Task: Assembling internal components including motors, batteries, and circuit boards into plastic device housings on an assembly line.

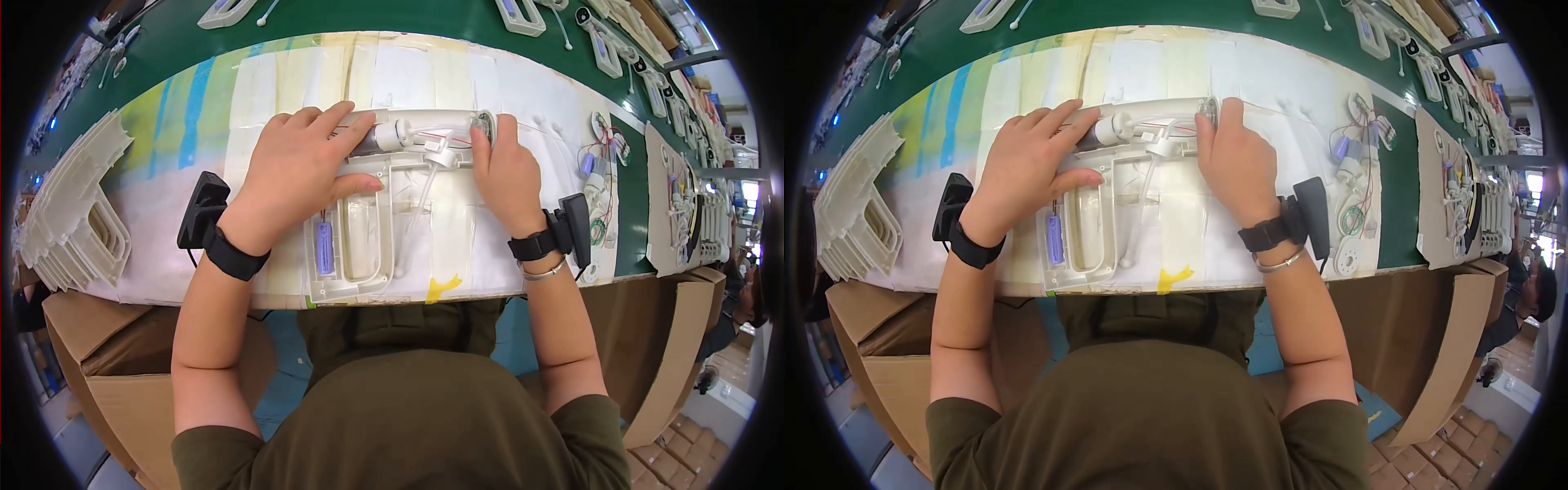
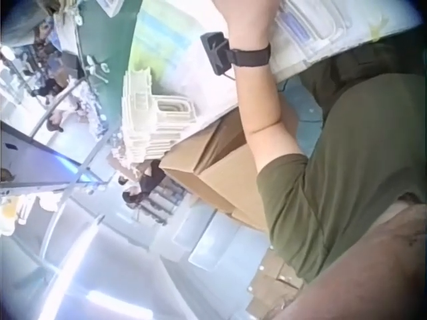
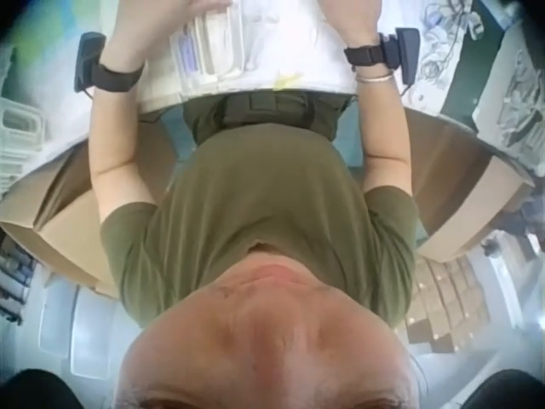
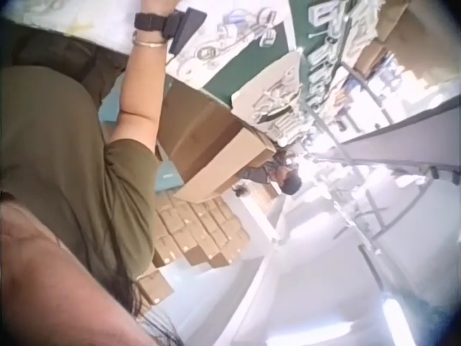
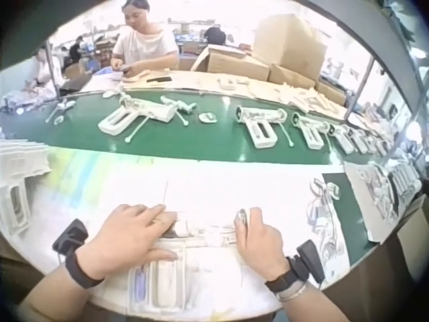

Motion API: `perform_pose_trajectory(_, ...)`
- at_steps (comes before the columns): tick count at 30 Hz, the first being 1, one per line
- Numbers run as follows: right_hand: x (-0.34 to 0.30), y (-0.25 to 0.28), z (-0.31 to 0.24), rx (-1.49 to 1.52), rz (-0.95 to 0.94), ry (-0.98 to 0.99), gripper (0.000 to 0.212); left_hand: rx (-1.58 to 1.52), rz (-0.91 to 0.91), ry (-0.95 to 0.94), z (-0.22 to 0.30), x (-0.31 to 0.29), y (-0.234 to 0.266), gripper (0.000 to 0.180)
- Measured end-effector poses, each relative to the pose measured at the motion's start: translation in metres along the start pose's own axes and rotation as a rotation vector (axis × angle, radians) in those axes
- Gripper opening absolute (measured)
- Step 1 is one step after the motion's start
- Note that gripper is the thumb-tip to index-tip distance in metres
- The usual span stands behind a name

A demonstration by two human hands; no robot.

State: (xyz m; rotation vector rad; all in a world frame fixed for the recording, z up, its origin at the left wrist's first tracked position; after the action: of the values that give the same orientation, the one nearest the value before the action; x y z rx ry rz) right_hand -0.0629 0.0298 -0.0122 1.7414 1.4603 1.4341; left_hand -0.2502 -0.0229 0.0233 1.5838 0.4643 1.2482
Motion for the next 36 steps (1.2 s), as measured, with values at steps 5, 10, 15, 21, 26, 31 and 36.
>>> perform_pose_trajectory(5, 0.012, -0.009, 0.004, 0.032, -0.158, 0.028, 0.032, -0.024, -0.052, 0.016, -0.003, -0.003, -0.004, 0.067)
perform_pose_trajectory(10, 0.012, 0.023, -0.025, 0.016, 0.017, 0.26, 0.034, -0.046, -0.062, 0.046, -0.003, -0.003, -0.003, 0.065)
perform_pose_trajectory(15, 0.001, 0.04, -0.069, 0.274, 0.045, 0.571, 0.024, -0.06, -0.061, 0.057, -0.002, -0.006, -0.003, 0.064)
perform_pose_trajectory(21, 0.001, 0.041, -0.065, 0.337, -0.017, 0.599, 0.025, -0.053, -0.038, 0.056, -0.005, -0.006, -0.004, 0.064)
perform_pose_trajectory(26, -0.032, 0.038, -0.077, 0.134, 0.198, 0.749, 0.032, -0.054, -0.026, 0.045, -0.001, -0.006, 0.0, 0.064)
perform_pose_trajectory(31, -0.036, 0.031, -0.071, 0.176, 0.298, 0.68, 0.033, -0.033, 0.096, 0.004, -0.003, -0.004, 0.002, 0.06)
perform_pose_trajectory(36, -0.034, 0.033, -0.071, 0.142, 0.314, 0.7, 0.034, -0.06, 0.049, 0.017, -0.004, 0.0, 0.001, 0.061)
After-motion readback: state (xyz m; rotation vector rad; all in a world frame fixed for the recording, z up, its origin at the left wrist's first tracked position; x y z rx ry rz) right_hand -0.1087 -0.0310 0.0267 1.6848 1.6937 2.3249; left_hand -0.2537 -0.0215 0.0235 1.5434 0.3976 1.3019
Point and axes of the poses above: each hand's wrist, its own x-axis towards the middle knuckle, its own y-axis out of the back of the hand, z = x × y, the point moved 9 cm from there along x, towards the middle knuckle, and after that the axes turned 15 degrees about z, right-handed, at the moved point
